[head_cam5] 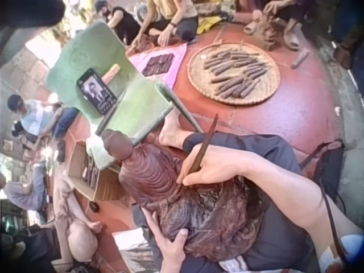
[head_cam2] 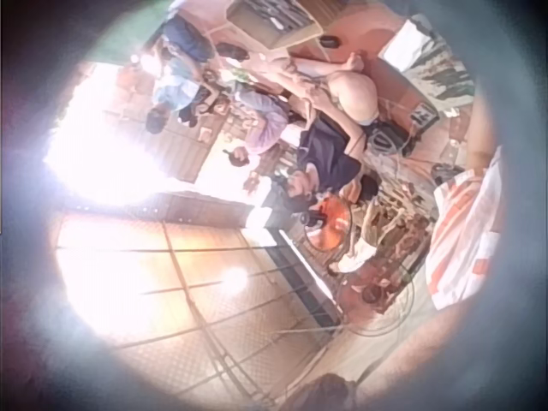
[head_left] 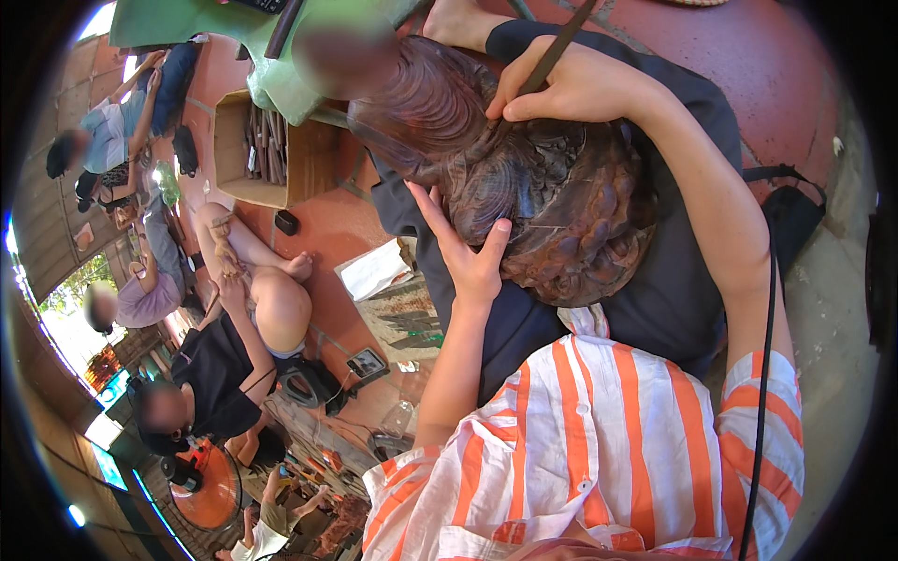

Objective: The person carves a wooden Buddha statue using a small chisel and a larger knife, refining details on the head, torso, and base while seated on the floor. The person rotates the statue to access different areas and switches between tools to shape the wood.

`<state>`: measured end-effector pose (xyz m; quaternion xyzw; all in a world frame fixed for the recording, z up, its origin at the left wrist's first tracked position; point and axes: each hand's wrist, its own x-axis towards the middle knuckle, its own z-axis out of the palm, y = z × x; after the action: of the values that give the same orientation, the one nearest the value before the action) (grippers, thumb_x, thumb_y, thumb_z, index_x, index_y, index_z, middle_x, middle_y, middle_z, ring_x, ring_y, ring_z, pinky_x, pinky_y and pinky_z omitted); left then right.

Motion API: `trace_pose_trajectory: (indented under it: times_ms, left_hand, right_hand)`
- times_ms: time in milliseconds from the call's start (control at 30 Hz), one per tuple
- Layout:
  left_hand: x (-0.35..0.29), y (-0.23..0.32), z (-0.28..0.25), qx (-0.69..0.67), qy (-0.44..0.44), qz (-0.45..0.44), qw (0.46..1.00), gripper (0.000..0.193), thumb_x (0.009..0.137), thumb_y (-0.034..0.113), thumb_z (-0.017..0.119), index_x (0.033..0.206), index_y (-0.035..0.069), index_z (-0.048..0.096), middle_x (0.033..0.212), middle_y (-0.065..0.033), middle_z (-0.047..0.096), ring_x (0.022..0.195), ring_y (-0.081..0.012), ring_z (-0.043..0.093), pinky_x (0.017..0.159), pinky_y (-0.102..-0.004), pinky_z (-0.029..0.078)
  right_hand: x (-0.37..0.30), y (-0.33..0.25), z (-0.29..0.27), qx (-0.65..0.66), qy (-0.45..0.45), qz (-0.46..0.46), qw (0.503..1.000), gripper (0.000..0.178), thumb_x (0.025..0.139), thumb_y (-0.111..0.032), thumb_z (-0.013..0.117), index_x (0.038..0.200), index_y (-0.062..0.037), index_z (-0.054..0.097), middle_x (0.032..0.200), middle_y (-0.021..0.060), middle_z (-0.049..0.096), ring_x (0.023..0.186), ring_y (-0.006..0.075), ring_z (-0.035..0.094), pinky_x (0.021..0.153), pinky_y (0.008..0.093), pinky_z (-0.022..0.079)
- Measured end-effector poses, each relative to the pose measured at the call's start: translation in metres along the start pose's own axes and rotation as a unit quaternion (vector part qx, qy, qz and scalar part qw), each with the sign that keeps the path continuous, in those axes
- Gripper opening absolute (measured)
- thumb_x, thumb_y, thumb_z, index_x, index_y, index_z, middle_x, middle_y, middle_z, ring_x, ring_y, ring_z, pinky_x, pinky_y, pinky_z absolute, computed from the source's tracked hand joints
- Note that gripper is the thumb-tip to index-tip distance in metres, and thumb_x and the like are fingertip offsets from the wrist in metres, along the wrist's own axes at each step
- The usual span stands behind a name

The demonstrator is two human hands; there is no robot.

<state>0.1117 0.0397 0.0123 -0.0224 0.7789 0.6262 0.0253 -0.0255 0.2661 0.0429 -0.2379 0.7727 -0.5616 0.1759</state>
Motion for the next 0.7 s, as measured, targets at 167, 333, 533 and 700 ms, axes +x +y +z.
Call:
trace_pose_trajectory:
  times_ms: [167, 333, 533, 700]
  left_hand:
    - [-0.001, -0.003, 0.0, 0.016, 0.014, 0.013, 1.0, 0.107, 0.08, 0.025, 0.073, 0.155, 0.006, -0.001, 0.15, -0.0262, 0.023, 0.136, -0.0311, 0.031, 0.113, -0.0398, 0.021]
    - [-0.001, 0.0, 0.002, 0.017, 0.019, 0.024, 0.999, 0.105, 0.081, 0.028, 0.073, 0.155, 0.007, 0.002, 0.15, -0.0248, 0.026, 0.136, -0.0299, 0.032, 0.113, -0.0392, 0.022]
    - [-0.001, -0.004, -0.002, 0.006, -0.002, 0.009, 1.0, 0.112, 0.078, 0.021, 0.075, 0.154, 0.005, -0.006, 0.152, -0.0275, 0.018, 0.139, -0.0323, 0.026, 0.114, -0.0403, 0.019]
    - [-0.001, 0.001, -0.001, -0.001, -0.001, 0.0, 1.0, 0.112, 0.078, 0.022, 0.075, 0.154, 0.005, -0.006, 0.152, -0.0277, 0.017, 0.139, -0.0326, 0.026, 0.114, -0.0404, 0.019]
  right_hand:
    - [-0.02, 0.011, 0.002, 0.037, 0.051, -0.036, 0.997, 0.015, 0.083, -0.01, 0.069, 0.086, 0.0043, 0.07, 0.102, 0.0128, 0.071, 0.099, 0.0225, 0.065, 0.087, 0.0349, 0.051]
    - [-0.016, 0.025, 0.009, -0.048, 0.078, -0.168, 0.982, 0.02, 0.083, -0.018, 0.072, 0.09, 0.0008, 0.072, 0.101, 0.0122, 0.07, 0.097, 0.0233, 0.064, 0.086, 0.034, 0.05]
    - [-0.016, 0.003, 0.012, -0.021, 0.025, -0.048, 0.998, 0.015, 0.084, -0.013, 0.071, 0.087, 0.0014, 0.072, 0.103, 0.0128, 0.07, 0.105, 0.0244, 0.062, 0.099, 0.0376, 0.045]
    - [-0.014, 0.013, 0.005, 0.025, 0.024, -0.046, 0.998, 0.016, 0.084, -0.012, 0.069, 0.087, 0.0038, 0.07, 0.102, 0.0136, 0.07, 0.1, 0.0231, 0.064, 0.102, 0.0387, 0.042]
